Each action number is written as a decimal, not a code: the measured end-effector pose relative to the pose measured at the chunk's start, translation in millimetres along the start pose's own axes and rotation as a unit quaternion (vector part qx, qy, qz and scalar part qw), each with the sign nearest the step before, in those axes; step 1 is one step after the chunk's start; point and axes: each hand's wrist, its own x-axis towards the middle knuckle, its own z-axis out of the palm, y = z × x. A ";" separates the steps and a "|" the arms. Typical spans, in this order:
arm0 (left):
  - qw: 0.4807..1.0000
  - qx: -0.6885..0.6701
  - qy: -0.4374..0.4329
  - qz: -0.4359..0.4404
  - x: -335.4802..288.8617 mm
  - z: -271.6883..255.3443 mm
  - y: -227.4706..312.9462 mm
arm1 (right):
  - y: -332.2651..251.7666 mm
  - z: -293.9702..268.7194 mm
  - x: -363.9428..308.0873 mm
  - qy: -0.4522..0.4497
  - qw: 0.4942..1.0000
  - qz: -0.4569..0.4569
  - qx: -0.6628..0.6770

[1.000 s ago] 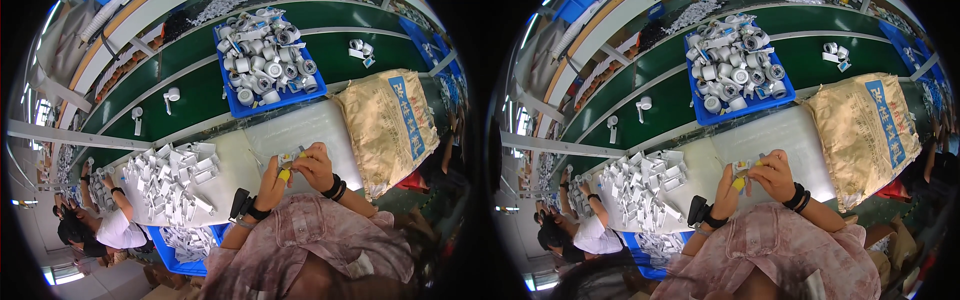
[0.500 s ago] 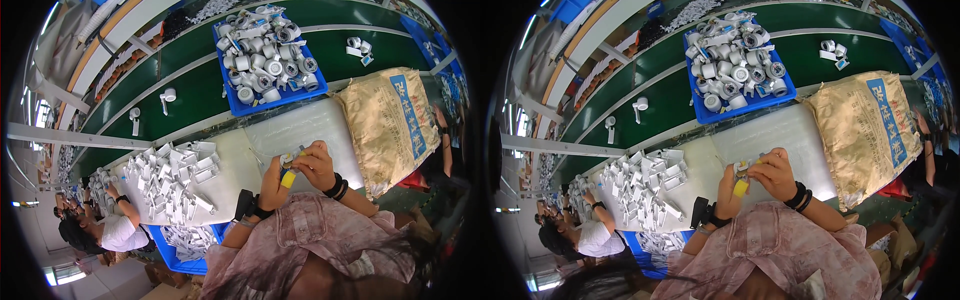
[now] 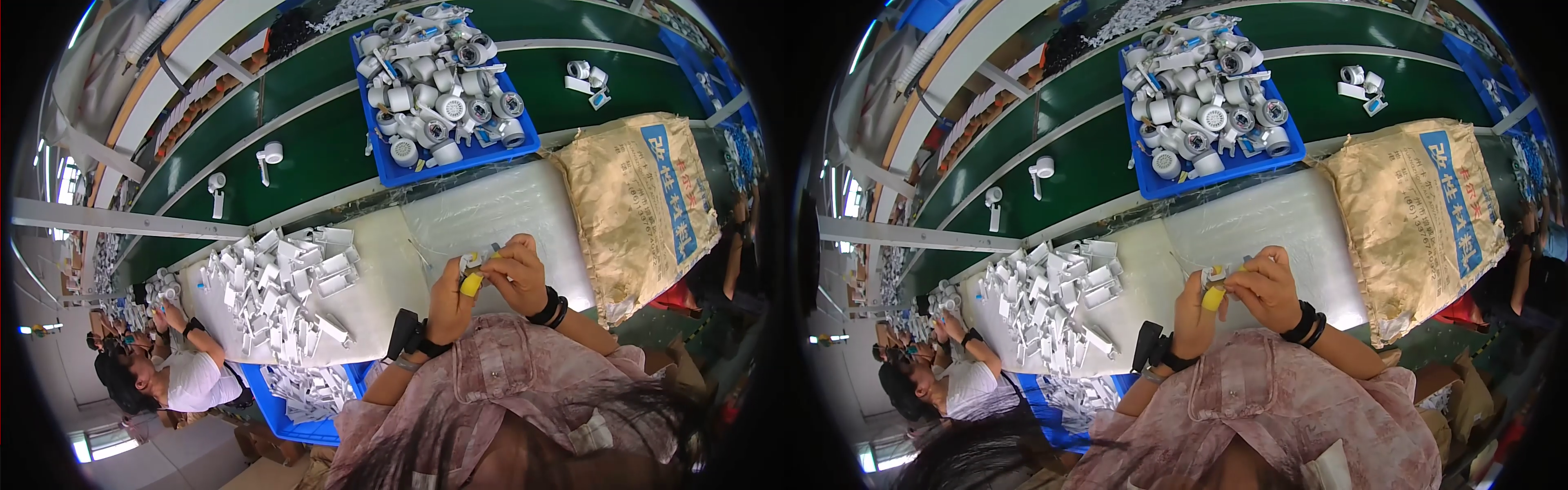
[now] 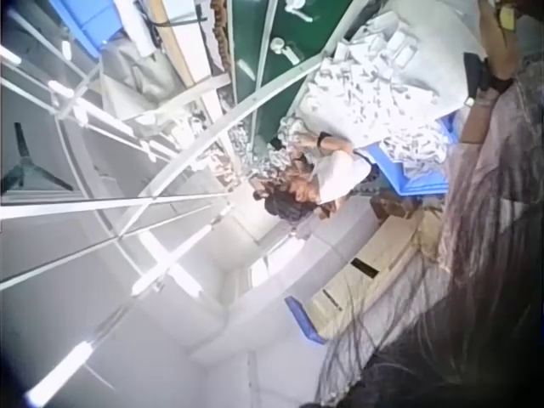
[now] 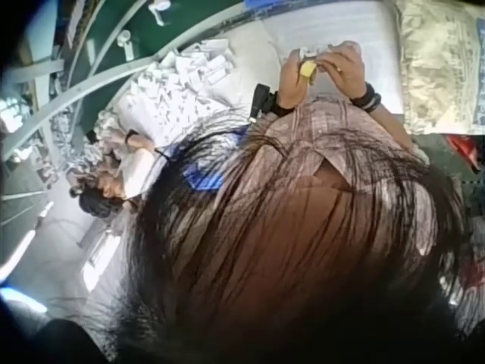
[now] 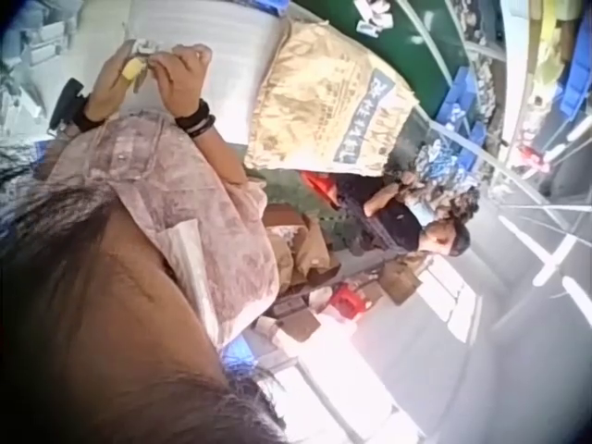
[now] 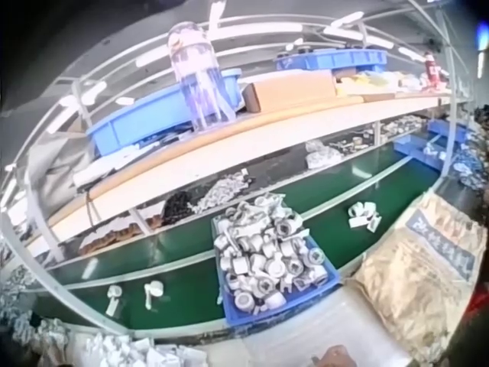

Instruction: The person assembles a handheld fan by pressing a battery into a white plastic housing and attaching a circular fan head. They then fit a cover over the battery and place the completed unit into a blue bin.

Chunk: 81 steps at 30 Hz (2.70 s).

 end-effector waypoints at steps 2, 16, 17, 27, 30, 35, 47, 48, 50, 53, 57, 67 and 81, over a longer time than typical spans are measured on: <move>1.000 0.015 -0.004 -0.009 0.4 -1.2 -0.4 | 1.4 1.0 1.0 -0.004 1.000 -0.006 0.005; 0.996 0.065 -0.004 -0.055 9.4 -3.8 -3.7 | 12.3 5.0 8.8 -0.032 0.996 -0.079 -0.002; 0.996 0.064 -0.004 -0.056 9.4 -3.6 -3.1 | 14.1 6.1 6.6 -0.029 0.997 -0.075 0.017; 0.996 0.034 -0.006 -0.077 6.9 -6.7 0.5 | 9.3 9.9 4.8 -0.027 0.997 -0.045 0.054; 0.997 0.049 -0.002 -0.058 7.0 -8.8 1.1 | 6.6 11.6 9.5 -0.018 0.997 -0.054 0.047; 0.995 0.102 -0.003 0.010 11.3 -8.0 2.5 | 4.1 13.5 6.5 0.003 0.999 -0.039 0.026; 0.972 0.003 0.222 -0.071 103.0 -141.9 -27.5 | 128.6 -83.7 86.9 -0.021 0.988 0.148 -0.044; 0.969 0.019 0.240 -0.059 116.7 -163.1 -37.0 | 156.4 -98.5 93.6 -0.015 0.977 0.195 -0.087; 0.963 0.024 0.265 -0.028 145.7 -199.8 -56.5 | 219.0 -130.2 110.1 0.048 0.960 0.158 -0.225; 0.917 0.196 0.347 -0.015 169.1 -245.8 -82.8 | 299.4 -178.2 130.0 0.046 0.880 0.077 -0.466; 0.810 0.401 0.421 0.076 164.5 -270.3 -123.6 | 374.1 -208.0 148.1 -0.063 0.812 0.056 -0.577; 0.882 0.358 0.305 0.031 123.0 -201.4 -134.8 | 418.0 -226.9 177.3 -0.175 0.743 0.068 -0.642; 0.956 0.215 -0.019 0.198 106.9 2.1 -13.2 | 118.2 -125.2 131.5 -0.115 0.911 0.286 0.273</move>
